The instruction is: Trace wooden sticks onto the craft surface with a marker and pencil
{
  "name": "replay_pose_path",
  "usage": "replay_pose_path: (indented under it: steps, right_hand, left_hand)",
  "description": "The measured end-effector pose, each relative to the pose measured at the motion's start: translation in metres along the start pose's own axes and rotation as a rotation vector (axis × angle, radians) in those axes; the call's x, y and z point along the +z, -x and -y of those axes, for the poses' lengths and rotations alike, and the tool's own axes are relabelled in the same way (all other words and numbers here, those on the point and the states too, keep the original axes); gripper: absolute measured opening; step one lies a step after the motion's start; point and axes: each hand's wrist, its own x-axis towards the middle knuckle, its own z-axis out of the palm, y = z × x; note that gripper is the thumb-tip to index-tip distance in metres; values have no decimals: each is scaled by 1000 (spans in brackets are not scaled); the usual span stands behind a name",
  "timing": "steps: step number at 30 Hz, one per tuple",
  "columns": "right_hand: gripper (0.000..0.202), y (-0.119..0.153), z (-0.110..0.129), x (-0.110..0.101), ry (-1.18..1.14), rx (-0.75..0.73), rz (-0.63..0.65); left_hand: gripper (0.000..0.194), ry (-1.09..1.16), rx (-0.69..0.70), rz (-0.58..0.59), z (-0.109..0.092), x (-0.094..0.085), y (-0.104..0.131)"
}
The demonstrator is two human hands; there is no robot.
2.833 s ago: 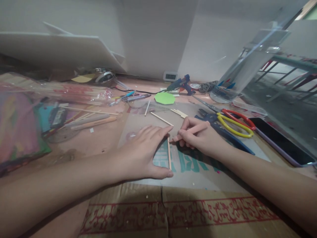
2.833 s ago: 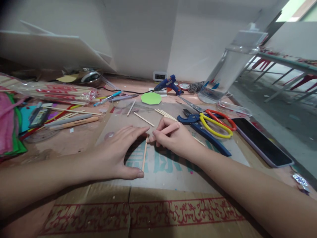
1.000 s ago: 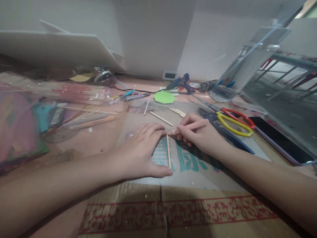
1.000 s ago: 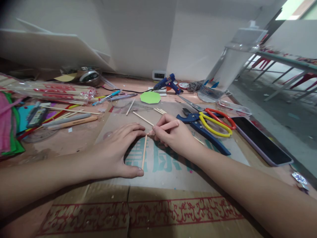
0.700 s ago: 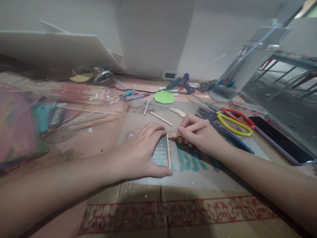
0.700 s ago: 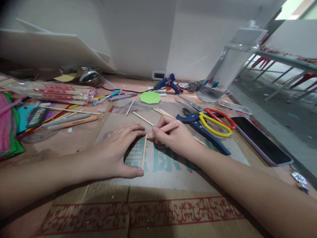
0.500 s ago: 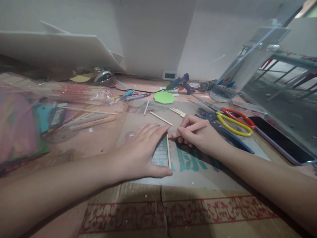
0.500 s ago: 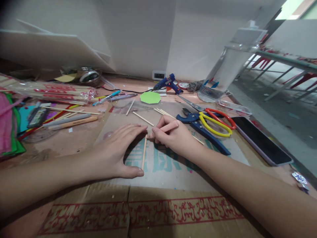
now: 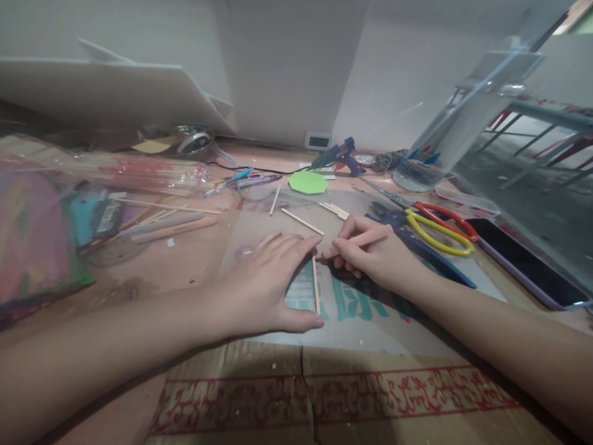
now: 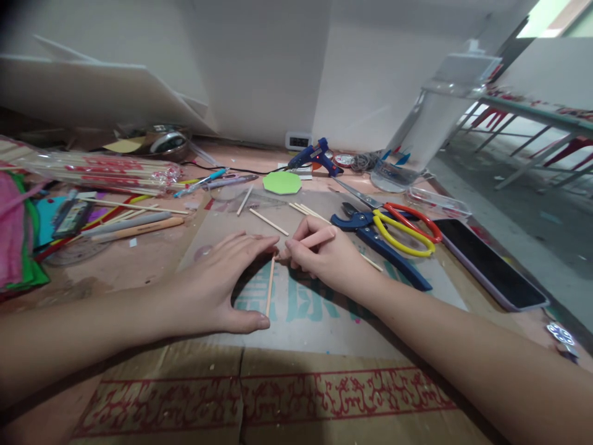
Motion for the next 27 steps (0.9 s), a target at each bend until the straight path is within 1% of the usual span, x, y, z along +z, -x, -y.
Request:
replay_pose_path:
  steps: [6, 9, 15, 20, 25, 27]
  right_hand:
    - [20, 1, 1, 1, -36, 22, -1]
    - [20, 1, 4, 1, -45, 25, 9]
    - [19, 2, 3, -1, -29, 9, 23]
    - [21, 3, 0, -2, 2, -32, 83]
    - [20, 3, 4, 0, 23, 6, 11]
    - [20, 3, 6, 0, 32, 14, 15]
  left_hand:
    - [96, -142, 80, -2, -2, -1, 3]
    - [98, -181, 71, 0, -5, -2, 6]
    - [103, -147, 41, 2, -5, -3, 4]
    - [107, -76, 10, -8, -2, -1, 2]
    - [106, -46, 1, -15, -1, 0, 1]
    - [106, -41, -2, -11, -1, 0, 1]
